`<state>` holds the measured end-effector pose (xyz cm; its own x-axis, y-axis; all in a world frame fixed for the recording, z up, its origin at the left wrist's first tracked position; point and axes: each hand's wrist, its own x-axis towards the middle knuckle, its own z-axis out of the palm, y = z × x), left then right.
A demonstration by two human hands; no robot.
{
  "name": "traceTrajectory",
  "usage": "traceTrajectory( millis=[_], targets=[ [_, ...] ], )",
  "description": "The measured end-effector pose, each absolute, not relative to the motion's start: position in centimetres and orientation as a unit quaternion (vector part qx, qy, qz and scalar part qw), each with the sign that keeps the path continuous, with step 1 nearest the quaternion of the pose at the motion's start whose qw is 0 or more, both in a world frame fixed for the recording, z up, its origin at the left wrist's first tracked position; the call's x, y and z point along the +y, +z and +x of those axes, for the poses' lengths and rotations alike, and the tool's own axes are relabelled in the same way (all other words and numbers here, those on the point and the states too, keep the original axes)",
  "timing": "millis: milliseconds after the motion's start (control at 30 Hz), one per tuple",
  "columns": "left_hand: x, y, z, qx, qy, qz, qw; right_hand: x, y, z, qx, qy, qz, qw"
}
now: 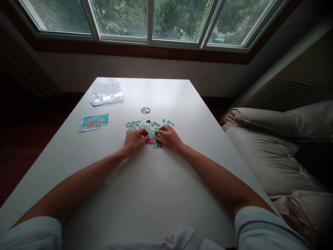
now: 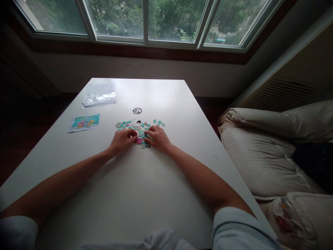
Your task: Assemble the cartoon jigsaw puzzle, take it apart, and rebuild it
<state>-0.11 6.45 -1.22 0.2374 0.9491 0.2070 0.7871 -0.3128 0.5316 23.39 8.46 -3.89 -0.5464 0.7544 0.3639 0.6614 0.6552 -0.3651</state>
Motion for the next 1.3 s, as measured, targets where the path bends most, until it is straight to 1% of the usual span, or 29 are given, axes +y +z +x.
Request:
traceTrajectory(
  millis=[133, 767, 1300],
  targets=[
    [6.4, -1.4, 0.0, 0.562, 0.250, 0.777, 0.134, 8.5, -4.1, 23.4, -0.875, 0.089, -0.404, 0.252],
    [5.8, -1.7, 0.5, 0.564, 0.233, 0.787, 0.092, 8.3, -3.9, 23.5, -0.873, 0.086, -0.408, 0.253],
    [5.7, -2.0, 0.1, 0.544, 0.225, 0.803, 0.095, 7.3, -3.4, 23.0, -0.873, 0.061, -0.423, 0.236]
  ],
)
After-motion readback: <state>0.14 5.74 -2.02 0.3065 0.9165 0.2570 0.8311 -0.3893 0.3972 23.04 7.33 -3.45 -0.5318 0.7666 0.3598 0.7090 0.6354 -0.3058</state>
